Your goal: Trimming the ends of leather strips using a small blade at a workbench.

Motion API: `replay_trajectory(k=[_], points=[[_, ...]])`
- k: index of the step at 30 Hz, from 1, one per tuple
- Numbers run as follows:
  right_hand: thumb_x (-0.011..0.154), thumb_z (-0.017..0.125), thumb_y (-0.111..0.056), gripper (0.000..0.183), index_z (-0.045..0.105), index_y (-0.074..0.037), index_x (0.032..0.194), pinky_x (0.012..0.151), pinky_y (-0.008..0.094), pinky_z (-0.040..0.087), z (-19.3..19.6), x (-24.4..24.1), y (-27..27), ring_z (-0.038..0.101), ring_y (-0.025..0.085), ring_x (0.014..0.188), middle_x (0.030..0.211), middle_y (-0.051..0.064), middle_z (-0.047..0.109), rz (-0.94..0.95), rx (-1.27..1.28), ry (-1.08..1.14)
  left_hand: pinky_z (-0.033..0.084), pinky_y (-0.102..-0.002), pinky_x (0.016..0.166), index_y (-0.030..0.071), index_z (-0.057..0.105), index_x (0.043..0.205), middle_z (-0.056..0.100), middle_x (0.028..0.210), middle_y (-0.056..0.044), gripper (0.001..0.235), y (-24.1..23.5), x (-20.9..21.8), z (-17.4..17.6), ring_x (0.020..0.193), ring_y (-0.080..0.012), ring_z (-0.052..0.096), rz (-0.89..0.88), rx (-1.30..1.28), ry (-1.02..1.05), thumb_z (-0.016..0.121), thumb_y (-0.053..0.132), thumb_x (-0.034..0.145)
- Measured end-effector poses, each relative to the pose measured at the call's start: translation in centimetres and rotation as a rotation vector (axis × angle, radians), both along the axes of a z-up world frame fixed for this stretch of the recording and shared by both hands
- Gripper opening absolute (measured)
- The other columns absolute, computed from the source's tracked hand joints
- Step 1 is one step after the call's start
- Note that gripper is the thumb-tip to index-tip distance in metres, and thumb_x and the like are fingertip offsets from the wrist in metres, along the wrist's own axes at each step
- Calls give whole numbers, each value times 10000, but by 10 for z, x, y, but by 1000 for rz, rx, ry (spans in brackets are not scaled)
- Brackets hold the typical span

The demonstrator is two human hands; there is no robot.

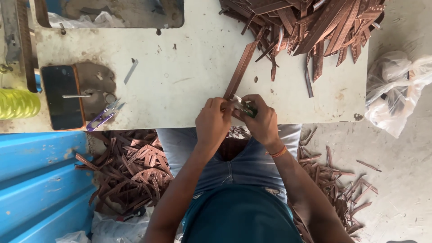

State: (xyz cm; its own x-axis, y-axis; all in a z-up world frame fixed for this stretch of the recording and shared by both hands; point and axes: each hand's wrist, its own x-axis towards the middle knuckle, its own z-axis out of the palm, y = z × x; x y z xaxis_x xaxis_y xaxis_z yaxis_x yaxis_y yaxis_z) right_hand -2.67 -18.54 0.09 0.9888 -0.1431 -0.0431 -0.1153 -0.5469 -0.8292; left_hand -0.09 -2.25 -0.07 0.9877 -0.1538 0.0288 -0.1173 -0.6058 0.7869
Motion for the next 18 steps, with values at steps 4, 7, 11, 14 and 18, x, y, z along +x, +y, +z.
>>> replay_trajectory(k=[4,7,11,14,18], points=[[852,836,-191,363,658,-48,1134,656,325,595,6,-3,-4,765,205,770,906,127,766,9,-40,-127,559,-431,711,57,669,1032,720,971,-109,103,3,-1,-13,849,-325,725,40,-1,-22,689,83,934],[865,839,-248,373,689,-43,1137,606,307,585,17,5,-13,731,198,756,922,131,746,104,-185,-323,571,-411,727,41,671,1031,731,975,-122,108,9,4,-19,865,-306,736,33,-101,-18,665,19,925],[905,800,-278,366,746,-45,1181,443,303,488,28,1,-24,632,140,555,807,90,737,291,-390,-388,586,-380,744,16,658,1039,733,963,-136,119,13,3,-21,863,-266,753,1,-228,97,624,-33,936],[934,783,-275,284,770,-85,1146,427,319,449,23,6,-27,577,127,473,685,47,710,357,-440,-327,584,-372,738,8,657,1031,744,927,-132,110,12,9,-16,841,-248,760,-10,-224,162,603,-37,946],[936,778,-296,214,787,-133,1075,404,322,420,21,14,-23,562,120,445,633,21,703,388,-464,-307,594,-352,740,1,653,1033,755,930,-133,98,15,11,-24,846,-232,770,-11,-261,191,598,-25,958]])
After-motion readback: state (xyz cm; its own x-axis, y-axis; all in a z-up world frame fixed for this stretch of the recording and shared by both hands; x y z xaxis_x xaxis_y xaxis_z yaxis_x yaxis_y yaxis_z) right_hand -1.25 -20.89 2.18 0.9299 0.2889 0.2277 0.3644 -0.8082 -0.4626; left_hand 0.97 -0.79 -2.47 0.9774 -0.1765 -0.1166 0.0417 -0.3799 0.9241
